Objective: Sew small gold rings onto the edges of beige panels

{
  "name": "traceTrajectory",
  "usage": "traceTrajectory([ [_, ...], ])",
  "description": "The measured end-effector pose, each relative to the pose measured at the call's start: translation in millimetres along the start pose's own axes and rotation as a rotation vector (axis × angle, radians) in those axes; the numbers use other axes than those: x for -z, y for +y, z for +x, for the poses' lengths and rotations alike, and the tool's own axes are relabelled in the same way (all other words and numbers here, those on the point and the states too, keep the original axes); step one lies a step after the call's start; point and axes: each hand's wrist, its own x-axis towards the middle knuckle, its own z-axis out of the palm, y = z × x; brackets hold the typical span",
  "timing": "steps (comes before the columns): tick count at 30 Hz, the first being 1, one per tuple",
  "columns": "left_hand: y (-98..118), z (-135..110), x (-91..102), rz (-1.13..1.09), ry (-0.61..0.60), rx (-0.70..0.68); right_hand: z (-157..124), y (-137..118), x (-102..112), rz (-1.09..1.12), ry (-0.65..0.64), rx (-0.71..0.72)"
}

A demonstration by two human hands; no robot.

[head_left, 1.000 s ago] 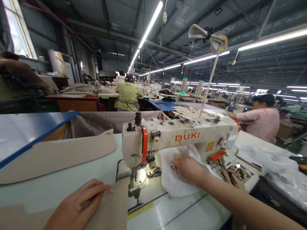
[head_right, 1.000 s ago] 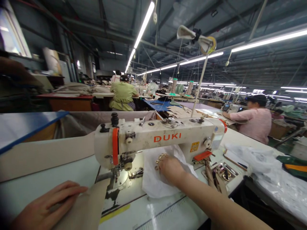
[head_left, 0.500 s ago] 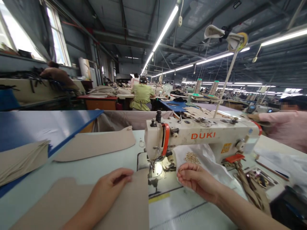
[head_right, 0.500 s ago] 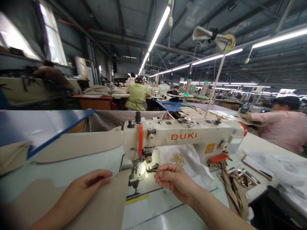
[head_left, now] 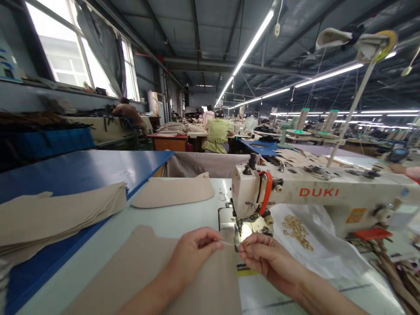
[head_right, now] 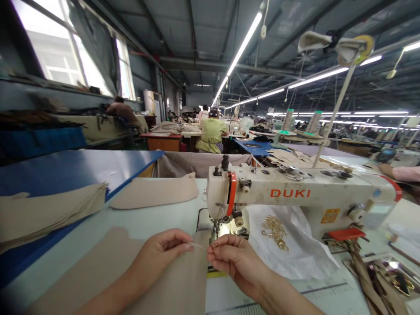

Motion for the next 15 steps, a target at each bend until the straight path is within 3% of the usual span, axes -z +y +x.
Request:
traceTrajectory([
  [15, -5.6, -0.3, 0.0, 0.006, 0.01, -0.069, 18.1, 16.3, -7.0, 0.217, -0.018, -0.055],
])
